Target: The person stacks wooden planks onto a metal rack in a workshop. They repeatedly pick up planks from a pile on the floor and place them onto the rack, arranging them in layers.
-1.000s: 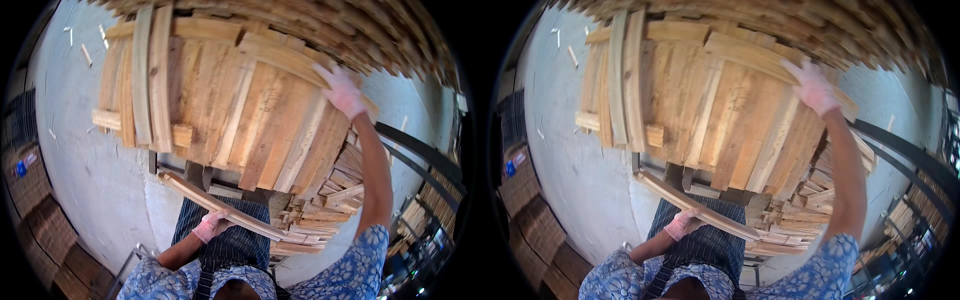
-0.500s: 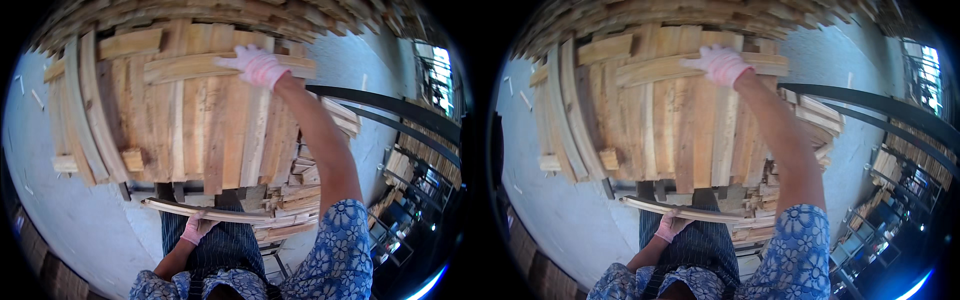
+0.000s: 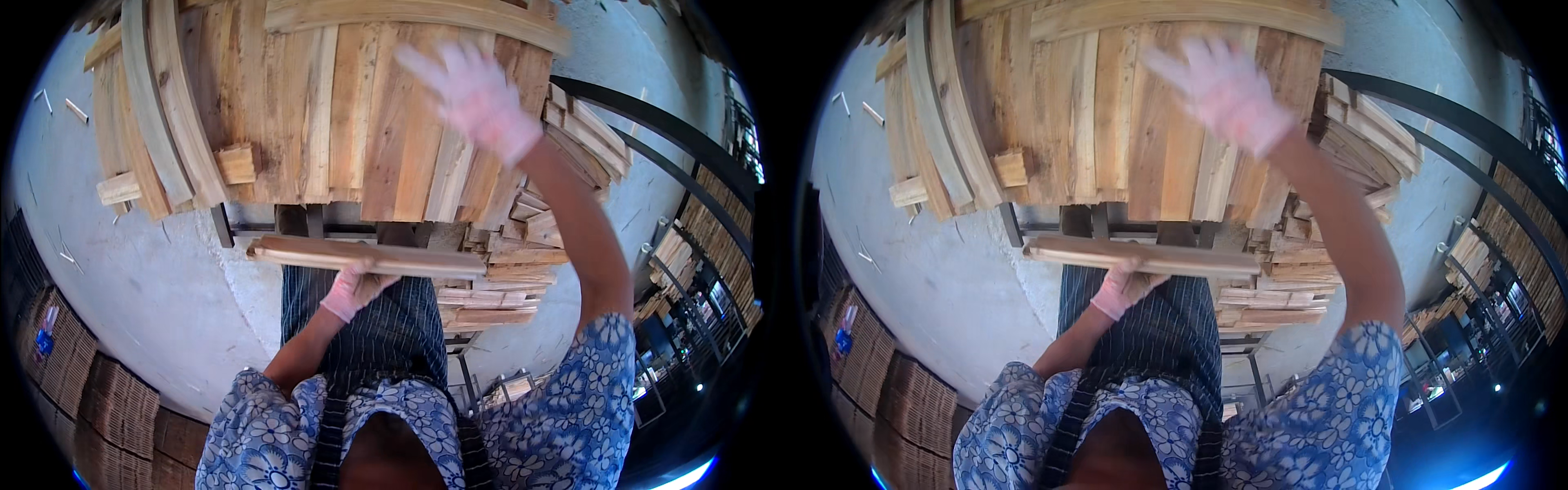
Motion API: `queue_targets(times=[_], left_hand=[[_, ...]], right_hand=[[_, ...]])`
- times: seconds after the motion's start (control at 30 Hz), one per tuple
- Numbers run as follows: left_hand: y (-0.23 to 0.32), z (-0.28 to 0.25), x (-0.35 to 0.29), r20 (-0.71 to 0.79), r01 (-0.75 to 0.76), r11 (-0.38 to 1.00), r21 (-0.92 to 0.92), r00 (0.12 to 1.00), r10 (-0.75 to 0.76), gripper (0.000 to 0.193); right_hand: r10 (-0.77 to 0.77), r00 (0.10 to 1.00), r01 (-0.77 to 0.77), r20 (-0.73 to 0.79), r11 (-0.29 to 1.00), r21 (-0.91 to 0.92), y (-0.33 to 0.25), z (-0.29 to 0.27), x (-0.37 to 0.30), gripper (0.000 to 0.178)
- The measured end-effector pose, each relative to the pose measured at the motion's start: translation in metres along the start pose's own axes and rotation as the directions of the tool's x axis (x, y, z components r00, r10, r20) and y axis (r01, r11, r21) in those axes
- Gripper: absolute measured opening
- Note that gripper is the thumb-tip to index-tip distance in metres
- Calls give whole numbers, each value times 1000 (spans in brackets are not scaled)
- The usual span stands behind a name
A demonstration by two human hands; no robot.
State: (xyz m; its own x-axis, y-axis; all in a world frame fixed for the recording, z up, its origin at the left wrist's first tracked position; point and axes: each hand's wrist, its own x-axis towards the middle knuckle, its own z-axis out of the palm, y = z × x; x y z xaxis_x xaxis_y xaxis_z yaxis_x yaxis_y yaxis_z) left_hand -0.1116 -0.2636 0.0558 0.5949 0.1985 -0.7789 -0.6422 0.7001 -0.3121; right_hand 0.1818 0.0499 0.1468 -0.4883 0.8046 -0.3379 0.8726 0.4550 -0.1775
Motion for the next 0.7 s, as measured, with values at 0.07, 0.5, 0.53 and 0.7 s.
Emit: queue_targets(times=[0.07, 0.5, 0.53, 0.7], left_hand=[[-15, 34, -30, 54, 44, 998, 44, 997, -46, 76], [7, 109, -20, 143, -162, -2, 987, 866, 479, 64], [16, 114, -31, 350, -172, -376, 911, 804, 481, 63], [112, 150, -24, 772, 186, -972, 146, 593, 230, 55]], right_hand=[[-69, 994, 32, 84, 922, 386, -47, 25, -74, 81], [-25, 999, 22, -35, 996, -81, -87, 94, -129, 69], [-18, 999, 15, -31, 995, -100, -86, 102, -126, 68], [24, 999, -26, -31, 997, -70, -93, 112, -111, 66]])
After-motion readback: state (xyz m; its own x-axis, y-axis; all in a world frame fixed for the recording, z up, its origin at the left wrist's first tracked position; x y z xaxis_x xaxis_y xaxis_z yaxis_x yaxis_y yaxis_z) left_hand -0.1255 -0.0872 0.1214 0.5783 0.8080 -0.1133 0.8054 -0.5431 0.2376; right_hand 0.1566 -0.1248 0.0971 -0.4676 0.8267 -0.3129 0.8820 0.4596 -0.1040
